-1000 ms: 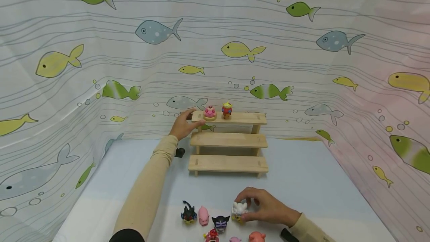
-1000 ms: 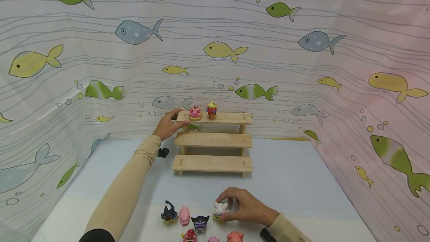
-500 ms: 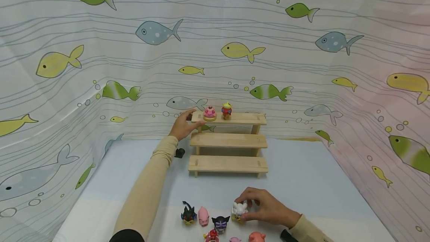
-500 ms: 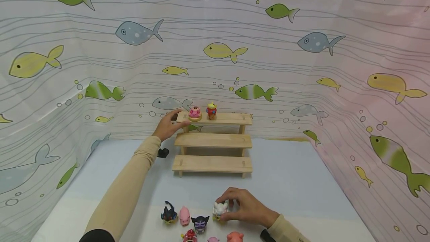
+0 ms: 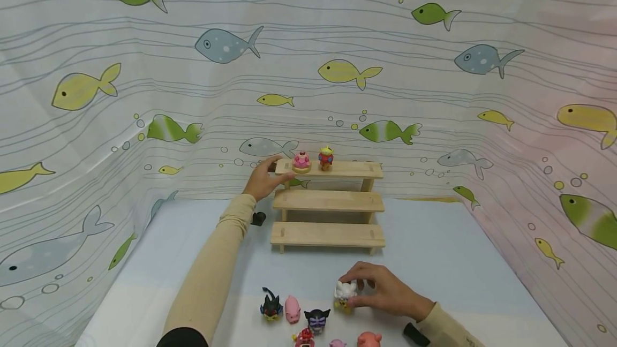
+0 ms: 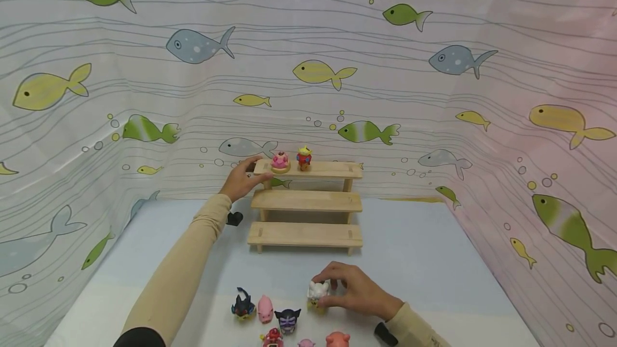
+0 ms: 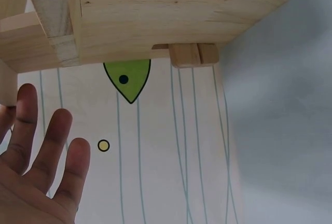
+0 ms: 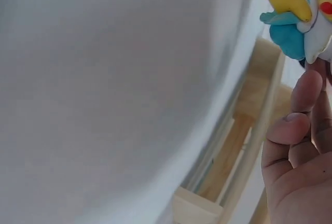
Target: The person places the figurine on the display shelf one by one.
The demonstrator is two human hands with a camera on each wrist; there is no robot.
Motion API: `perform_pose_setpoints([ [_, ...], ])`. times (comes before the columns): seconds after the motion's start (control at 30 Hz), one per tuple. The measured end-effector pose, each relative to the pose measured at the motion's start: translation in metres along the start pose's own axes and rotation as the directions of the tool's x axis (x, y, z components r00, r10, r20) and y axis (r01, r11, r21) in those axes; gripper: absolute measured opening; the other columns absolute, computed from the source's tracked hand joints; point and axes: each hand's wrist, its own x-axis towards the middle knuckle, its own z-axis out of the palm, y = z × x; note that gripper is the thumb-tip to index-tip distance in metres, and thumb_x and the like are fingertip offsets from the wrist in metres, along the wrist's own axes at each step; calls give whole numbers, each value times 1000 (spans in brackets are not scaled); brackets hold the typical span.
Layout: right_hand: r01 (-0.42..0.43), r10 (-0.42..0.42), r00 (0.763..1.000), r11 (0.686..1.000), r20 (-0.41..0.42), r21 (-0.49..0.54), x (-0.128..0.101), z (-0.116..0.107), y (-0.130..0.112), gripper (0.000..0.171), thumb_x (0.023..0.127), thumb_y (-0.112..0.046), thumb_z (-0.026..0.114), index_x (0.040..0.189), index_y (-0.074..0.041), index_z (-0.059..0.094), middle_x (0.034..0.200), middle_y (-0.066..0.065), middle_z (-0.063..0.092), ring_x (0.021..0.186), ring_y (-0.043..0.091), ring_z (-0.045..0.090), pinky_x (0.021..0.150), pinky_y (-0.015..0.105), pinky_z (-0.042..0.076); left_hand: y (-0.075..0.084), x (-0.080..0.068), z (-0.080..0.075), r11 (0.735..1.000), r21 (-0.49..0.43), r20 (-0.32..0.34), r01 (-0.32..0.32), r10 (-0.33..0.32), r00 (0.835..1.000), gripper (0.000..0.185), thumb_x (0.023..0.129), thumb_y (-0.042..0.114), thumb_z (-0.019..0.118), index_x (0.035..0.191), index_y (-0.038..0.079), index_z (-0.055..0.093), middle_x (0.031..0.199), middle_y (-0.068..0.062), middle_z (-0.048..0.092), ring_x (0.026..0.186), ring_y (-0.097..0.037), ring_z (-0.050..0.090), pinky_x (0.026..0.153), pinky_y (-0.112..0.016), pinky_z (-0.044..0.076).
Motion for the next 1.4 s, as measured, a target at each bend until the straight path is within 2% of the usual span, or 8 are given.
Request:
perform_pose_setpoints([
  [0.13,25,-26,999,1000,-40,-11,5,-9,-8,38,88,-28,80,124,-18,71,110,-7,68,79,22,59,60,38,46,-1,0,0,1000,-6,2,7,-7,1000,81,84,47,82,150,14,48,126,-8,59,114,-25,55,98,-47,47],
  [0.37,22,-28,996,997,-87,-68,9,-26,2,41,90,-34,78,128,-23,69,108,-11,65,79,14,57,62,31,47,0,0,-1,1000,4,6,21,-21,1000,84,83,51,81,151,15,47,126,-9,59,115,-25,56,98,-48,48],
  [0.5,26,-37,993,995,-113,-93,13,-37,3,43,89,-31,79,129,-22,68,103,-11,63,79,16,56,63,30,46,1,-1,-1,1000,-4,5,24,-24,1000,84,83,51,82,152,16,46,125,-9,60,115,-25,56,98,-48,48],
  [0.63,-9,-5,992,994,-126,-106,16,-45,4,44,89,-33,79,130,-21,69,103,-12,63,80,19,56,64,28,46,1,-1,-1,1000,-4,1,23,-23,1000,84,84,50,82,152,17,46,126,-9,60,116,-25,56,98,-48,48],
  [0.87,10,-25,989,995,-148,-98,23,-58,6,44,90,-28,79,131,-18,68,111,-8,64,82,20,58,64,35,46,3,-2,0,1000,-11,-2,26,-26,1000,84,83,51,82,151,16,48,126,-9,60,116,-25,56,98,-47,48],
  [1.1,-6,-15,985,993,-174,-120,34,-76,4,42,91,-29,79,131,-27,68,104,-10,62,83,14,55,64,39,45,3,-2,-1,1000,-4,5,31,-31,999,85,83,50,82,152,15,46,126,-10,60,116,-25,56,99,-48,48],
  [1.23,-14,-10,983,991,-183,-132,43,-88,1,41,91,-28,79,130,-27,68,106,-9,62,84,13,54,64,35,45,3,-3,-1,999,-5,4,31,-31,999,84,84,50,82,152,15,46,126,-9,60,116,-25,56,99,-48,48],
  [1.4,-28,0,983,988,-182,-150,54,-104,-3,42,90,-25,80,130,-22,69,99,-5,62,84,15,55,66,33,44,3,-2,0,1000,-8,-2,23,-23,1000,83,84,48,82,152,14,46,127,-9,59,116,-26,56,100,-49,47],
])
